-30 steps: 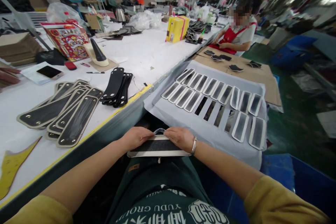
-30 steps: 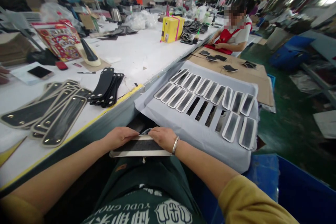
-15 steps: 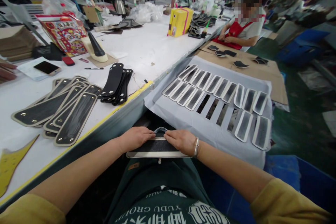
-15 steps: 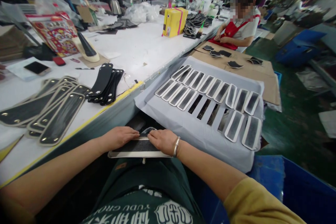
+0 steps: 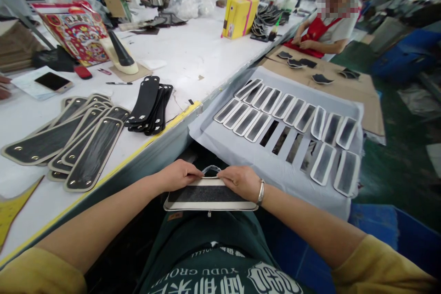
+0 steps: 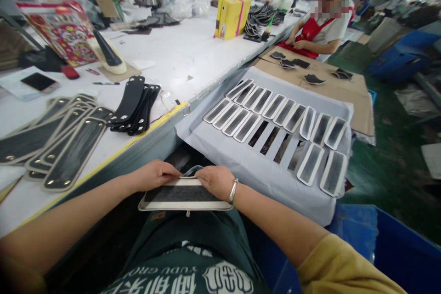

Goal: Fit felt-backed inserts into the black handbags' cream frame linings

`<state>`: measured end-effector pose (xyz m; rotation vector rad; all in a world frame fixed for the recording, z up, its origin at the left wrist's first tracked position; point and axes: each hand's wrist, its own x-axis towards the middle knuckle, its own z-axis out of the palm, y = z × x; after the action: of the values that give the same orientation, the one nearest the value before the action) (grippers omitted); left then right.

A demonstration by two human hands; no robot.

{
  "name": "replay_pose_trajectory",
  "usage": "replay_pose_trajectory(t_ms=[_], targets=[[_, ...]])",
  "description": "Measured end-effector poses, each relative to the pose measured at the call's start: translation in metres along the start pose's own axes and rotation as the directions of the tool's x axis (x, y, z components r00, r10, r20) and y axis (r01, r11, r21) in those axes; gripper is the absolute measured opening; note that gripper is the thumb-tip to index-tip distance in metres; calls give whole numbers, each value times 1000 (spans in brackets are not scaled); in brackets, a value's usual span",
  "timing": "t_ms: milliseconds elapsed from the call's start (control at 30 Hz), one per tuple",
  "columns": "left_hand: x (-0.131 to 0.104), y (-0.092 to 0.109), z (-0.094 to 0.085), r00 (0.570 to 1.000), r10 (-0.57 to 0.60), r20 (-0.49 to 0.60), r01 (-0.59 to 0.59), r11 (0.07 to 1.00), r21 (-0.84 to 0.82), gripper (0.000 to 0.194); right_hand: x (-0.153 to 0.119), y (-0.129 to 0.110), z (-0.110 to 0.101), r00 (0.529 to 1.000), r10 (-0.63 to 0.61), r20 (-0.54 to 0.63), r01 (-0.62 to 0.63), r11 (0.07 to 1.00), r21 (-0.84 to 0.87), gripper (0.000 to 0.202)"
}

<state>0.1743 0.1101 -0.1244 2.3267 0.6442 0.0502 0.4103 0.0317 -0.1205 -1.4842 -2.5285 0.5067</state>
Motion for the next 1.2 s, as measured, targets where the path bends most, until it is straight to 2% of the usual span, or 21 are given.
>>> replay_pose_trajectory(t_ms=[267, 467, 600, 700, 867, 1067, 1200], targets=[[1, 9, -8, 994, -18, 105, 13, 999, 48, 28, 0, 3, -2, 995, -88, 41, 85, 994, 67, 21], [-4, 15, -13, 981, -27, 191, 16, 998, 58, 36, -1, 6, -12, 985, -156, 79, 146, 982, 120, 23], [-3, 19, -10, 986, -17, 168, -3, 993, 116, 34, -4, 8, -12, 981, -179, 79, 170, 979, 108, 28], [-1, 21, -6, 985, -5, 174, -22, 988, 155, 40, -5, 8, -9, 979, -182, 92, 173, 981, 92, 29], [1, 23, -3, 981, -50, 187, 12, 980, 200, 43, -4, 5, -7, 984, -162, 78, 153, 982, 107, 27], [-3, 21, 2, 988, -63, 138, 36, 981, 189, 46, -6, 0, -9, 987, -135, 83, 129, 989, 76, 26], [-7, 21, 8, 996, -22, 84, 4, 977, 212, 48, -11, -1, -6, 993, -100, 65, 98, 994, 38, 31]])
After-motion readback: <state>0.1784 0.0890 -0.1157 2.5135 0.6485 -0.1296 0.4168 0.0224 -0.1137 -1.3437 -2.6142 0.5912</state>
